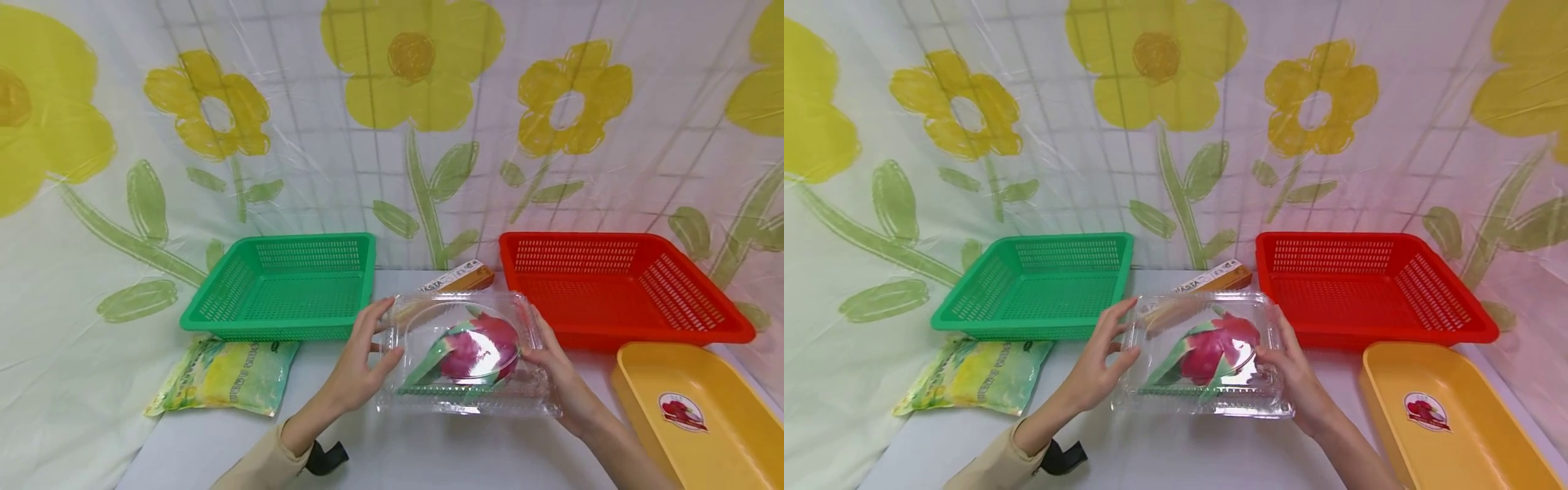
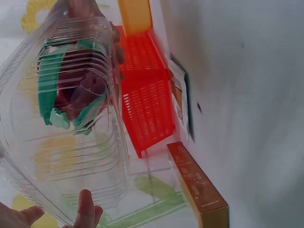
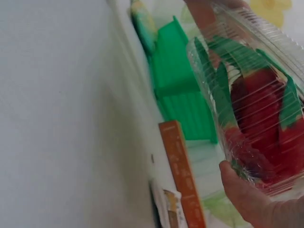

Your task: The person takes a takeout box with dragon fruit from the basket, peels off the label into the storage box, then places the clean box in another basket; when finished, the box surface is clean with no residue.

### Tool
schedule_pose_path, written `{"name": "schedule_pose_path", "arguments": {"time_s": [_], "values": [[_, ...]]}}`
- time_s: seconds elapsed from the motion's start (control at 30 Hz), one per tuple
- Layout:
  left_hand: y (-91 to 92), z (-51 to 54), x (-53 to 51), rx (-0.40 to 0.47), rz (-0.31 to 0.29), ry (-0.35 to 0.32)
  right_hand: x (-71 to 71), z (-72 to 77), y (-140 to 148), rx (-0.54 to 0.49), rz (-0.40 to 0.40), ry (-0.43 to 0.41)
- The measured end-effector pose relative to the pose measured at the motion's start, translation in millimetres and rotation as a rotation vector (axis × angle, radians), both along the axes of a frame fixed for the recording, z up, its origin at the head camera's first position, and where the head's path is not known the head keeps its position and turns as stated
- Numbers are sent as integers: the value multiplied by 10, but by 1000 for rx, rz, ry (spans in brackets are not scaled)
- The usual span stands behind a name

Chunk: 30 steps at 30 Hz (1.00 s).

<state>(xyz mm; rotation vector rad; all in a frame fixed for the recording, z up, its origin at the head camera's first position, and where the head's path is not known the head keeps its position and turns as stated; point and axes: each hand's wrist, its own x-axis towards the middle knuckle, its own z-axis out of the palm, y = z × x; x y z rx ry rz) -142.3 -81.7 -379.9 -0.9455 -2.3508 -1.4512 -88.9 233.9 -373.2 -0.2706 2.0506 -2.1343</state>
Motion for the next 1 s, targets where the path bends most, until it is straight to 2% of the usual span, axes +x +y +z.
{"name": "schedule_pose_path", "arguments": {"time_s": [0.23, 0.33, 0.5, 0.77, 1.0], "values": [[186, 146, -63, 28, -11, -47, -36, 114, 171, -16, -25, 55], [268, 182, -123, 46, -21, -66, -69, 176, 248, -16, -18, 94], [380, 271, -213, 61, -30, -97, -148, 287, 354, -17, 5, 110], [564, 461, -324, 48, -37, -118, -346, 397, 589, -39, -7, 56], [842, 602, -472, 63, -78, -145, -472, 478, 835, -162, 1, 10]]}}
